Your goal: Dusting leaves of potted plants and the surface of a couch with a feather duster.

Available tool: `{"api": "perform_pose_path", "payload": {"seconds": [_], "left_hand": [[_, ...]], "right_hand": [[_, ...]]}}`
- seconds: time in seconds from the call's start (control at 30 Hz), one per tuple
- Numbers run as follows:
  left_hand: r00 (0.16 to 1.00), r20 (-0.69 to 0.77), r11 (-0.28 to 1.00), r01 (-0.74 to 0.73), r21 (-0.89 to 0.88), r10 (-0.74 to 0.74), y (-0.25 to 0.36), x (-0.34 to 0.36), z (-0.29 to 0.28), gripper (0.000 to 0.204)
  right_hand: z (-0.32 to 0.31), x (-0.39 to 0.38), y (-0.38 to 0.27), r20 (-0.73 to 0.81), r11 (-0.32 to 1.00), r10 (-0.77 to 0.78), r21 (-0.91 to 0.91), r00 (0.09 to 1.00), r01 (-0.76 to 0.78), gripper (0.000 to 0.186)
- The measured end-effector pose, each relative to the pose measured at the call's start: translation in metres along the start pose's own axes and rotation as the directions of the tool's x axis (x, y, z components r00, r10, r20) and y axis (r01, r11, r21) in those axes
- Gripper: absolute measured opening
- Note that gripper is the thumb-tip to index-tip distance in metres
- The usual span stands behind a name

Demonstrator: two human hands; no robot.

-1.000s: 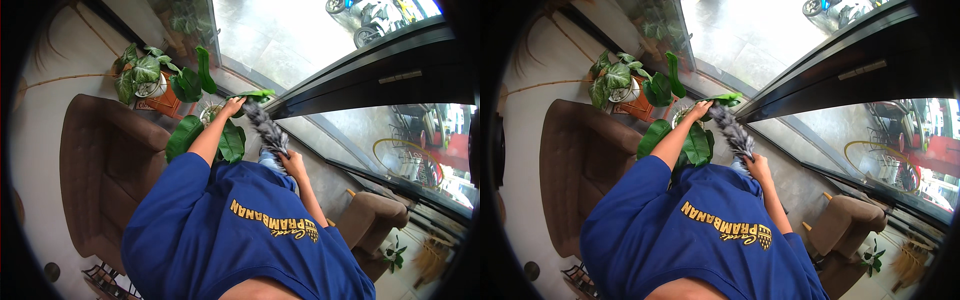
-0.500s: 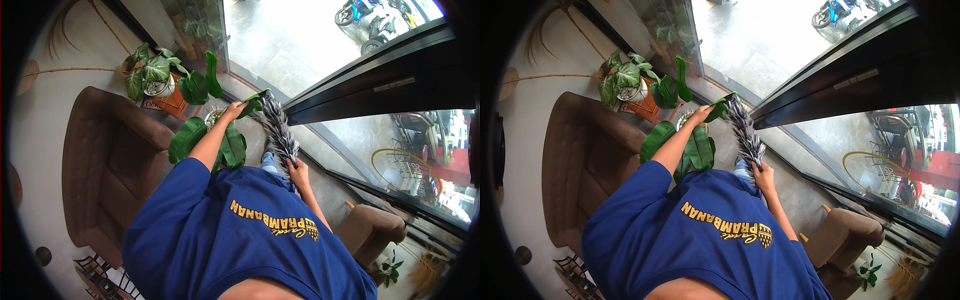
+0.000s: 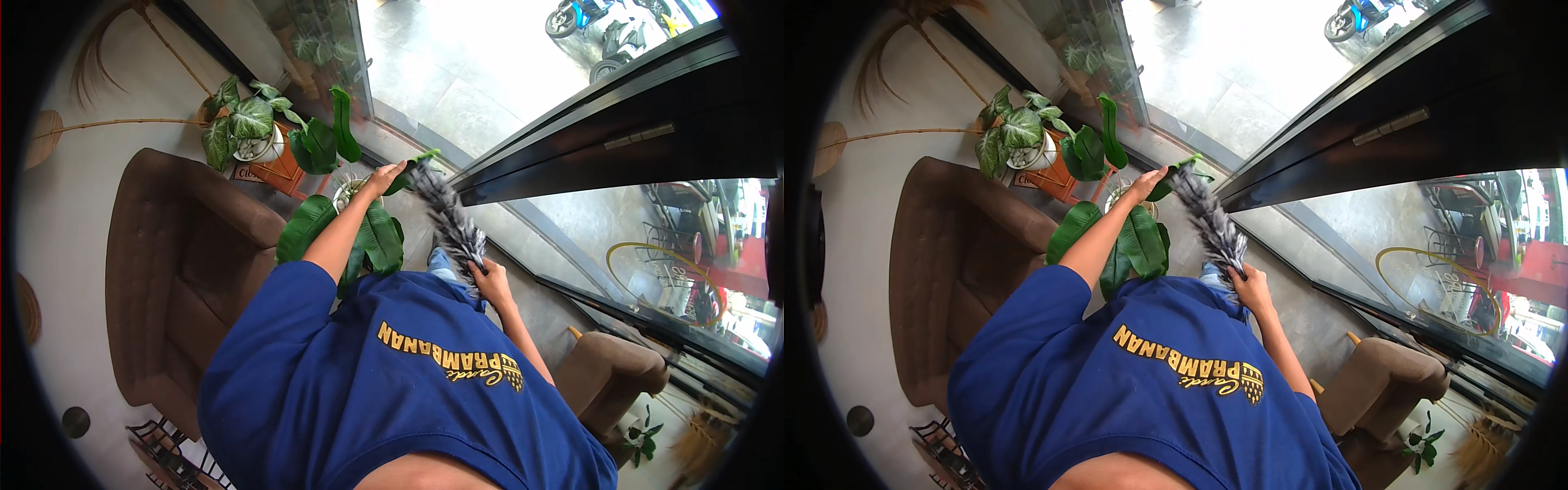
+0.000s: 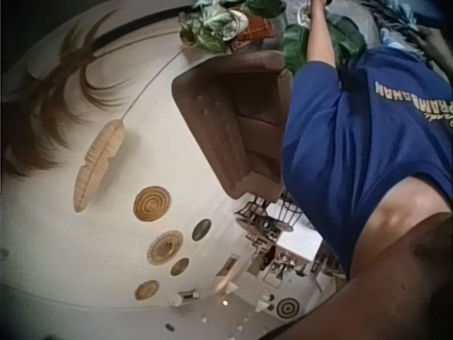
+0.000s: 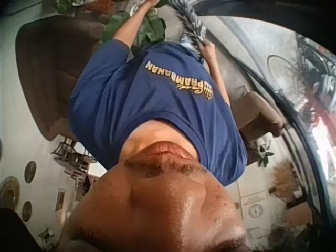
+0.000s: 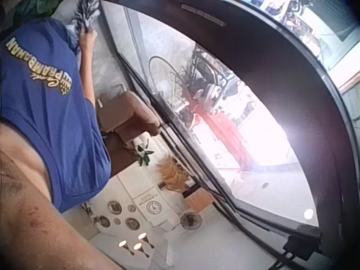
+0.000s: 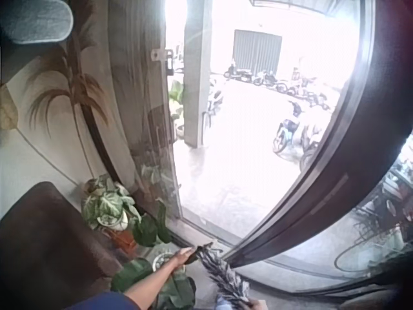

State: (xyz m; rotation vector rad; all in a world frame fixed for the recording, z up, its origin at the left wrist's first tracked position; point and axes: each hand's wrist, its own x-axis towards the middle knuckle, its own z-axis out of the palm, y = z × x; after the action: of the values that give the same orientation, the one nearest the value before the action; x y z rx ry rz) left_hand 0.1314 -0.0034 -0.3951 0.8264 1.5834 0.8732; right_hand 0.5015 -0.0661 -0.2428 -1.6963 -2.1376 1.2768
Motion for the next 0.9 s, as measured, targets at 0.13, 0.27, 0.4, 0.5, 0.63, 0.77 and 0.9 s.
{"api": "perform_pose_path", "payload": {"seconds": [0.13, 0.27, 0.4, 0.5, 0.63, 0.77, 0.9], "left_hand": [[0.993, 0.102, 0.997, 0.051, 0.058, -0.057, -0.007, 0.007, 0.004, 0.085], [0.997, 0.070, 0.992, -0.046, 0.115, 0.038, -0.019, 0.014, 0.016, 0.078], [0.999, -0.014, 0.977, 0.044, 0.207, -0.043, -0.035, 0.016, 0.028, 0.061], [0.995, 0.102, 0.956, -0.027, 0.291, -0.003, -0.053, 0.015, 0.040, 0.058], [0.981, -0.187, 0.956, 0.007, 0.292, 0.050, -0.085, 0.032, 0.046, 0.042], [0.811, -0.455, 0.895, 0.179, -0.408, -0.369, -0.118, 0.062, 0.043, 0.027], [0.505, -0.535, 0.730, 0.376, -0.570, -0.678, -0.144, 0.103, 0.023, 0.045]], "right_hand": [[-0.020, 0.001, 0.004, 0.125, 0.996, -0.018, -0.085, 0.992, 0.029, 0.029], [-0.052, -0.009, 0.005, 0.006, 0.990, 0.136, -0.048, 0.991, -0.136, 0.030], [-0.082, -0.037, -0.001, -0.066, 0.937, 0.254, -0.229, 0.965, -0.263, 0.032], [-0.092, -0.052, -0.013, -0.125, 0.938, 0.259, -0.203, 0.958, -0.280, 0.033], [-0.093, -0.049, -0.031, -0.081, 0.945, 0.271, -0.169, 0.959, -0.281, 0.030], [-0.082, -0.036, -0.042, -0.030, 0.946, 0.301, -0.117, 0.953, -0.302, 0.032], [-0.076, -0.030, -0.047, -0.012, 0.935, 0.330, -0.130, 0.944, -0.328, 0.030]]}}
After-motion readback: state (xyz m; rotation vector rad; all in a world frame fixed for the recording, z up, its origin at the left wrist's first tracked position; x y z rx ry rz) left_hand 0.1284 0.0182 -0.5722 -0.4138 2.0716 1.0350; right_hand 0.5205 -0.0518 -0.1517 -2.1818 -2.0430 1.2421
